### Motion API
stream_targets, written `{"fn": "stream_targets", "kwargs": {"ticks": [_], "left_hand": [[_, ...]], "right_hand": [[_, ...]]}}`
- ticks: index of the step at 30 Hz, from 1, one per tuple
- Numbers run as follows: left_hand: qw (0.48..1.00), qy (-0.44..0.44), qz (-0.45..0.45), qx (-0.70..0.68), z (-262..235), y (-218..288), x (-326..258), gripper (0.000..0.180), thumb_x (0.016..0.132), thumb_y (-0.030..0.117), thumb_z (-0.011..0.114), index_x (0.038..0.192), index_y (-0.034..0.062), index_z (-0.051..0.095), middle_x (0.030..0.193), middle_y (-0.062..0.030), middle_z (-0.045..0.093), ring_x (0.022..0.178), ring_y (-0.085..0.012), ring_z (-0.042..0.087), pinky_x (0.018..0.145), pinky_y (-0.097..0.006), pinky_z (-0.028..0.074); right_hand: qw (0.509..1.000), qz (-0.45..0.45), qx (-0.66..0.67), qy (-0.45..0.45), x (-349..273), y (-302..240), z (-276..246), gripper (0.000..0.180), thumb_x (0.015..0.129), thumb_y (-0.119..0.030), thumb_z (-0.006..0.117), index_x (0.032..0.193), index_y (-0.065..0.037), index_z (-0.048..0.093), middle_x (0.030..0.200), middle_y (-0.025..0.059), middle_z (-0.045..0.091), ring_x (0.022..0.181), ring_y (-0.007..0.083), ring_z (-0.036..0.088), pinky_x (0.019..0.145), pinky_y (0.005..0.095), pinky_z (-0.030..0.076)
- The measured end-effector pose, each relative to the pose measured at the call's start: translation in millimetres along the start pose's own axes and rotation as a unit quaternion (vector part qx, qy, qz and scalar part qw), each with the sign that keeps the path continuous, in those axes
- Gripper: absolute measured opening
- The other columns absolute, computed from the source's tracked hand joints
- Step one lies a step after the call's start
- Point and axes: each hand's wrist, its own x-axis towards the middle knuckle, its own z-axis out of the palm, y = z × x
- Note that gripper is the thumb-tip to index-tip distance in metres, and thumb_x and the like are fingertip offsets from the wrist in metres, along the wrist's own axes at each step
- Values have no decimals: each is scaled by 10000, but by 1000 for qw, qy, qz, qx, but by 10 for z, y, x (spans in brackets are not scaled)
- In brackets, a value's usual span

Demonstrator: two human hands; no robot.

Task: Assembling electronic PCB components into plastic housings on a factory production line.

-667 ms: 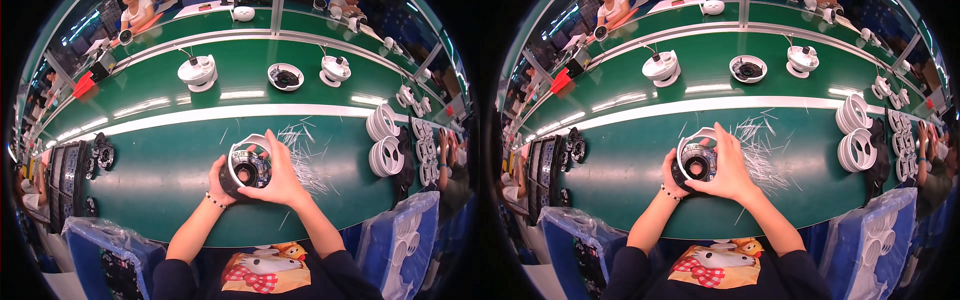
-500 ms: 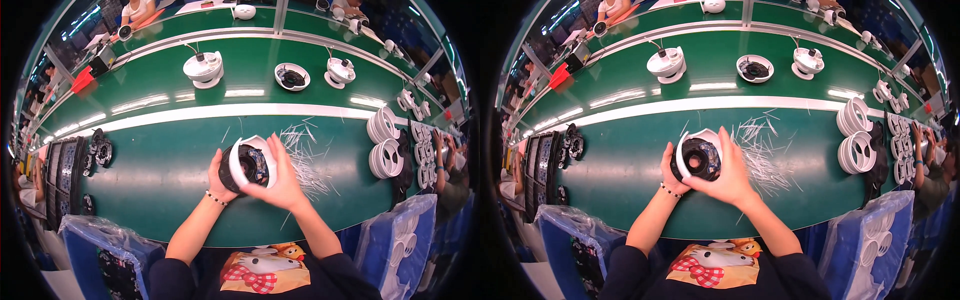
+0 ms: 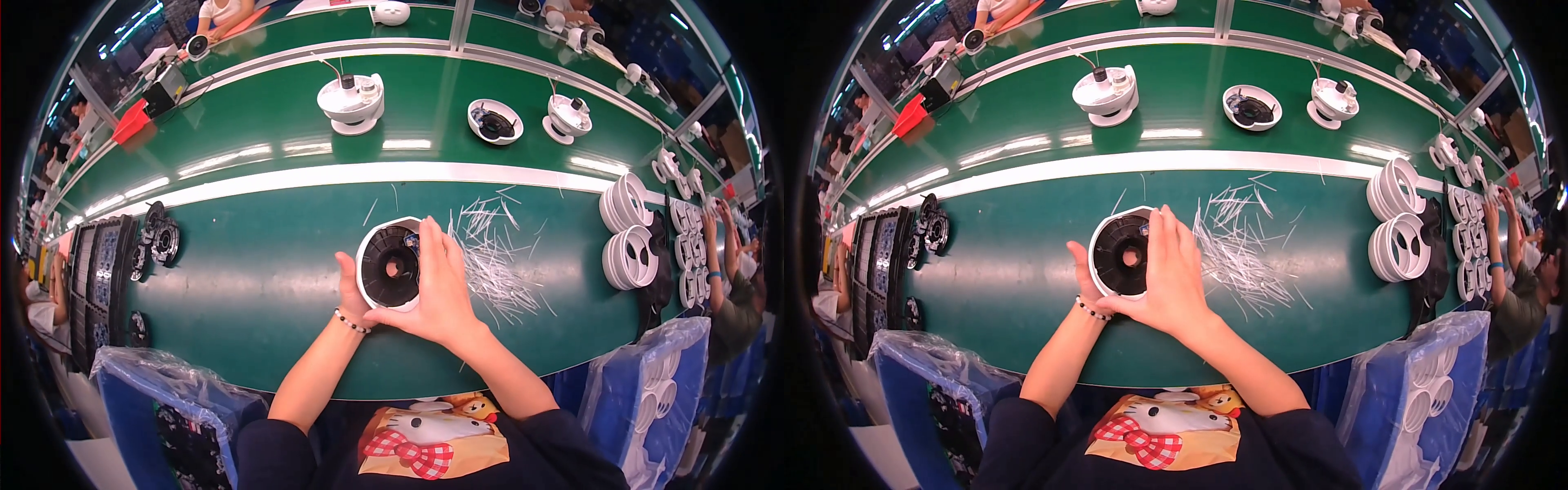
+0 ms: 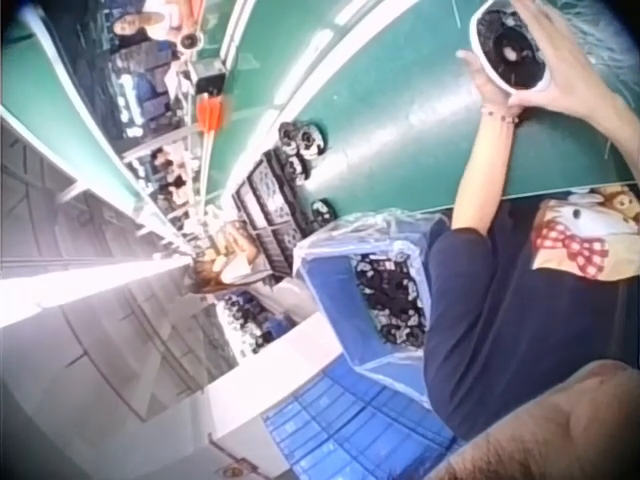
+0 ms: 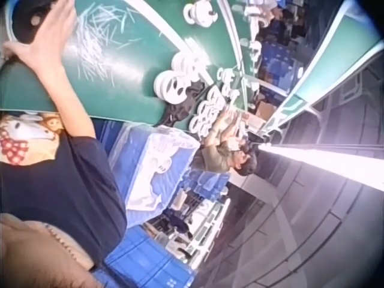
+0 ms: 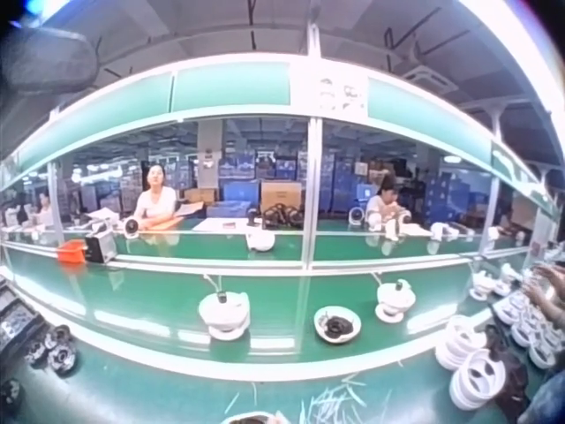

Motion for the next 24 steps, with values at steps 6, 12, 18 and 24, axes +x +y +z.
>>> {"fn": "stream_targets", "kwargs": {"ticks": [6,12,18,24], "left_hand": [[999,-10,-34,32,-81,88,-34,894,644,714,397,1229,43,318,1220,-120,387,1096,-249,405,919,-386,347],[996,56,4,-65,-8,69,-2,579,689,313,468,1176,16,366,1131,-136,457,1020,-240,458,871,-360,384],[994,101,43,-19,3,-19,208,585,687,370,431,1131,-11,416,1079,-159,496,970,-280,495,841,-367,415],[950,304,68,-9,-494,783,740,354,776,211,380,1066,24,457,1061,-140,513,971,-279,507,814,-404,440]], "right_hand": [[995,-94,-37,17,40,60,55,1145,425,-478,751,1225,90,161,1220,269,247,1113,409,278,928,449,250],[994,-12,15,104,-31,69,339,1080,485,-465,712,1238,57,140,1223,255,246,1119,400,274,922,461,235],[982,-50,121,136,32,316,324,1054,549,-484,675,1264,47,111,1267,259,202,1150,418,232,945,475,203],[944,-72,-89,310,-160,898,-938,641,617,-256,671,1148,-28,394,1250,173,331,1179,364,242,970,455,188]]}}
